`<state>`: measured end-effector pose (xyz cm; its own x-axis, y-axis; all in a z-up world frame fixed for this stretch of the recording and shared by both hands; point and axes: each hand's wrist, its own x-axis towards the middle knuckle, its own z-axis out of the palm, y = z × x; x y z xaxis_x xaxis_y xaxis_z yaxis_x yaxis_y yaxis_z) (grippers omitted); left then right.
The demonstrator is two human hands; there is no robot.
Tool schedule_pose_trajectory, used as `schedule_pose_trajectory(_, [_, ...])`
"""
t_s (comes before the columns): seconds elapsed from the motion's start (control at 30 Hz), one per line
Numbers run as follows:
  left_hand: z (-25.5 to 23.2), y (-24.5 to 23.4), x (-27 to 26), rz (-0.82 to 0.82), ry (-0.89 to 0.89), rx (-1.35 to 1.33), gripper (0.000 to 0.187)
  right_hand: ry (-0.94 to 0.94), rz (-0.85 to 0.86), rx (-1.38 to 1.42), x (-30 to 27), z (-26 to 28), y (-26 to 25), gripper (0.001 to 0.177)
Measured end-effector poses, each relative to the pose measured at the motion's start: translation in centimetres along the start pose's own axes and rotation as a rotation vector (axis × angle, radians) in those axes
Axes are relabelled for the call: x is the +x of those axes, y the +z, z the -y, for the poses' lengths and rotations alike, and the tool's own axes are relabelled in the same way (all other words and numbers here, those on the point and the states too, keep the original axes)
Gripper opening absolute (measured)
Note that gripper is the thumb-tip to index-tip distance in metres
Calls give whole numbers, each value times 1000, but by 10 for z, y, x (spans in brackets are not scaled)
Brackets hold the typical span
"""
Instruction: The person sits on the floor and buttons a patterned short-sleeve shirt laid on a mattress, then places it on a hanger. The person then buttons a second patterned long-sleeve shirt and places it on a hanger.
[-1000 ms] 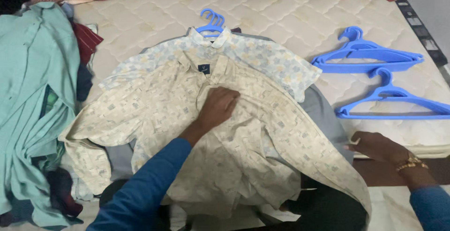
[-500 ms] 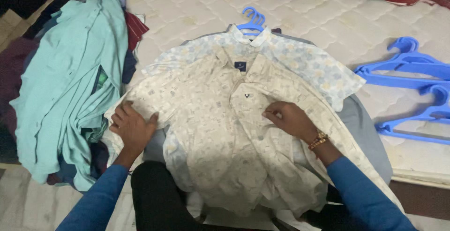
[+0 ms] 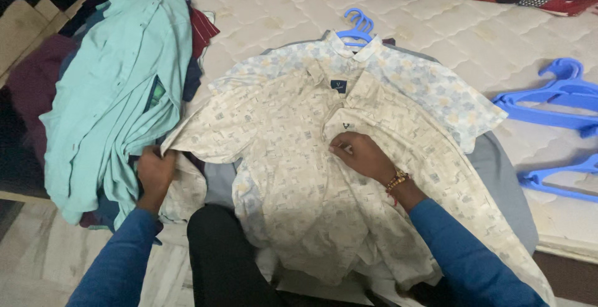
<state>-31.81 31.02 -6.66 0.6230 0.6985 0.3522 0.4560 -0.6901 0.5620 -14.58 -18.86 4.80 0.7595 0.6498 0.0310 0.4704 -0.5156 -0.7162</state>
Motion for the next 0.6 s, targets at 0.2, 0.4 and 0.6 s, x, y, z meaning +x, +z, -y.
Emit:
schedule_pose_trajectory(0.2, [9,-26,34,362,112,116,46,-57,2,57,7,26,14,25])
schedule_pose_trajectory(0.4, [-68,-117,53,1054,-368,196,70,-122,114,93,10,41,34,25])
schedule_pose_trajectory(0.6, [-31,-130,49,1376,-825,-1060,78,-64,132,111,9,37,41,26])
